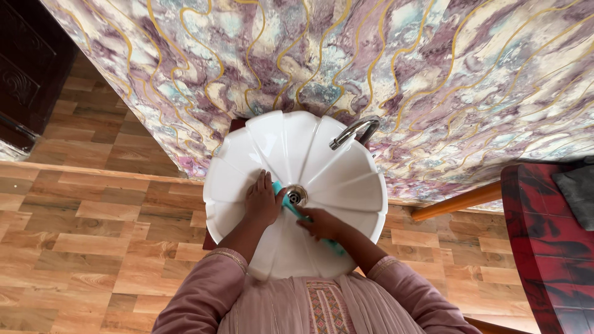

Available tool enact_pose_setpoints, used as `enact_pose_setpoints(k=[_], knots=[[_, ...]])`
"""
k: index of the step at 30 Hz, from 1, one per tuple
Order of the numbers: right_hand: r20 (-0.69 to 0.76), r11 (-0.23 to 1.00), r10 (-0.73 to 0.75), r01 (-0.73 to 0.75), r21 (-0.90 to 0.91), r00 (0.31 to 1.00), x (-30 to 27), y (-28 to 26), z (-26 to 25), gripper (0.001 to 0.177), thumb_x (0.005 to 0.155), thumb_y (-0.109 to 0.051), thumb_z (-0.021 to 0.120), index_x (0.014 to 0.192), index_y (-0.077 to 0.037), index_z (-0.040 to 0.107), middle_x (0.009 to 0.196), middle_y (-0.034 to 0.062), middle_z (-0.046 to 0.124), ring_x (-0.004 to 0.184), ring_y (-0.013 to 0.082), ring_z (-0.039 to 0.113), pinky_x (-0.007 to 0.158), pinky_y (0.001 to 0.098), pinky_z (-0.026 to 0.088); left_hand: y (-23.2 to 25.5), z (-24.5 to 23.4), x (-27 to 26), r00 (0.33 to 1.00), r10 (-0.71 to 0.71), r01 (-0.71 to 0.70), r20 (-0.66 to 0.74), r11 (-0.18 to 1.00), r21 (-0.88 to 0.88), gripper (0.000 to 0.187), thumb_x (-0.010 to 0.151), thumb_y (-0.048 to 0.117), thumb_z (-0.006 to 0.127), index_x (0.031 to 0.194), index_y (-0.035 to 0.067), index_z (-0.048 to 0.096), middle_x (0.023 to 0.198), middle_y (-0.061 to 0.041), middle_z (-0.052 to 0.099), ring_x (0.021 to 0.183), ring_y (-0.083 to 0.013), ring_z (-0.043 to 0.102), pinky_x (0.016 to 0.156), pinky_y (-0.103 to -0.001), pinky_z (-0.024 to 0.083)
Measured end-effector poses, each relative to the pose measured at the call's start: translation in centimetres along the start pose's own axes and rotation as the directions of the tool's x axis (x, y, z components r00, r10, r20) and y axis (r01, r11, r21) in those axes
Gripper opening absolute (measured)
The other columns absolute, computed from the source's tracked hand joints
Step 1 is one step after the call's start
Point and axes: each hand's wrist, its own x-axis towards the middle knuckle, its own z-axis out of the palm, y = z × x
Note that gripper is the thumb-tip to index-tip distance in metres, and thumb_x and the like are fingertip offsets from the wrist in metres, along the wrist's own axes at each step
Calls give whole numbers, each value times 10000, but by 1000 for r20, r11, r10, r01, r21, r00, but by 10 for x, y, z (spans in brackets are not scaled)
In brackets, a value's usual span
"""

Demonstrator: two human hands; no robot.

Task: The person cleans a sink by using a brush to scrub the drain and the internal surfaces of the basin.

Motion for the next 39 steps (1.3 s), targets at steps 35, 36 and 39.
enact_pose_setpoints(k=[35,36,39], knots=[[-537,983,111,-12,186,836,0,-7,-23,291,931,-236,662,1191,-132,740,957,80,705,720,205,645,727,352,551,25,36,-17,931,271,-355,246,832,426,497,879,185,604,1341,47,487,1292,-207,552,975,-336,625,737,-547,486],[-539,982,114,-13,188,834,2,-4,-21,291,931,-236,662,1191,-132,740,957,80,705,720,205,645,727,352,551,5,32,11,963,201,-267,177,782,564,430,960,185,549,1360,34,497,1177,-137,582,1020,-304,604,811,-537,479],[-536,984,123,-32,175,836,6,1,-19,270,924,-238,669,1154,-128,756,959,77,723,746,188,658,747,341,553,-32,7,63,1000,-1,-20,29,670,742,439,1014,260,489,1405,75,417,1217,-165,578,1012,-303,606,822,-515,499]])
